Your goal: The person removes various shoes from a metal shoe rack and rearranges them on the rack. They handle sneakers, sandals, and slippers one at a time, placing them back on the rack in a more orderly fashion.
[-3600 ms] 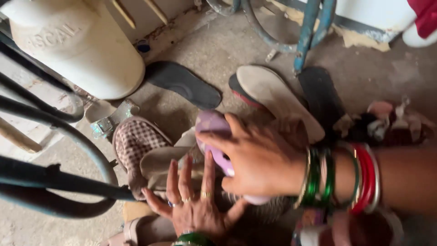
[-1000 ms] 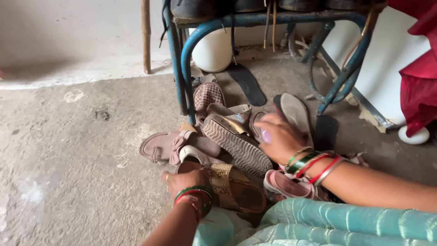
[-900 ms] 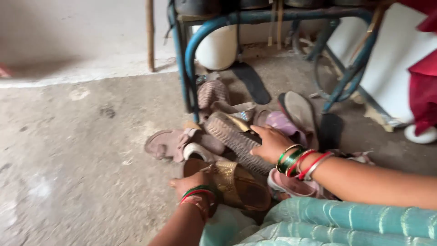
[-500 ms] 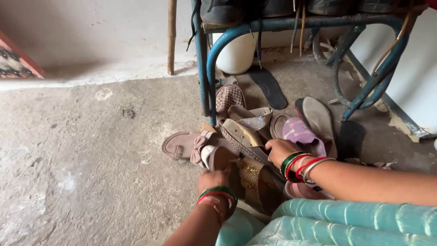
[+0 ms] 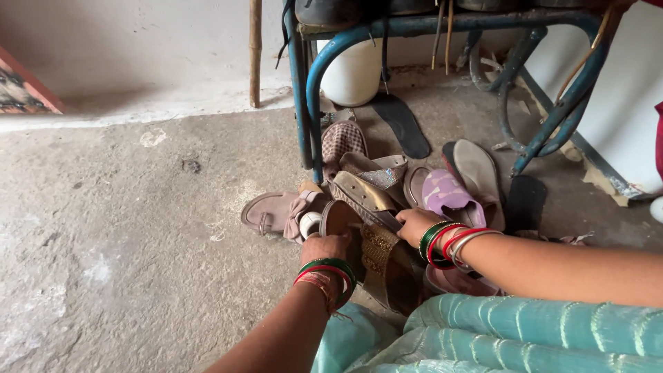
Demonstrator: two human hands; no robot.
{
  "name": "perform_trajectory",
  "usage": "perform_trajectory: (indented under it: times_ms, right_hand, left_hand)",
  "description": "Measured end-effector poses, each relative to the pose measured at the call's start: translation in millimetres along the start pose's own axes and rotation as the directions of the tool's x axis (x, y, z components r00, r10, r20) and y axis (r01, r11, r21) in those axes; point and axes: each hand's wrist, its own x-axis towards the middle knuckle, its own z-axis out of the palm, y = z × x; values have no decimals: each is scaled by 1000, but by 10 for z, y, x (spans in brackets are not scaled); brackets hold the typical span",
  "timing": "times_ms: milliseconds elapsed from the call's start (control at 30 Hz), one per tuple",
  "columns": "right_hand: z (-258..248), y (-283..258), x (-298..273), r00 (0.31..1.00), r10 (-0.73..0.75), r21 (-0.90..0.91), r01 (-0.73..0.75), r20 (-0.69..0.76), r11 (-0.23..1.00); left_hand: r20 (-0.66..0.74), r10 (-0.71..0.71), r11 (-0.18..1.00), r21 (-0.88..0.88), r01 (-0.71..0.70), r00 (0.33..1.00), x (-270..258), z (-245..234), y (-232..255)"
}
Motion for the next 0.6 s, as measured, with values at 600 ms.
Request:
perform_trajectory:
  times_ms: [600]
  right_hand:
    - [-256, -207, -277, 998, -19, 44, 16, 67, 999]
  left_hand:
    - [-47, -105, 992, -69, 101, 993, -83, -28, -239]
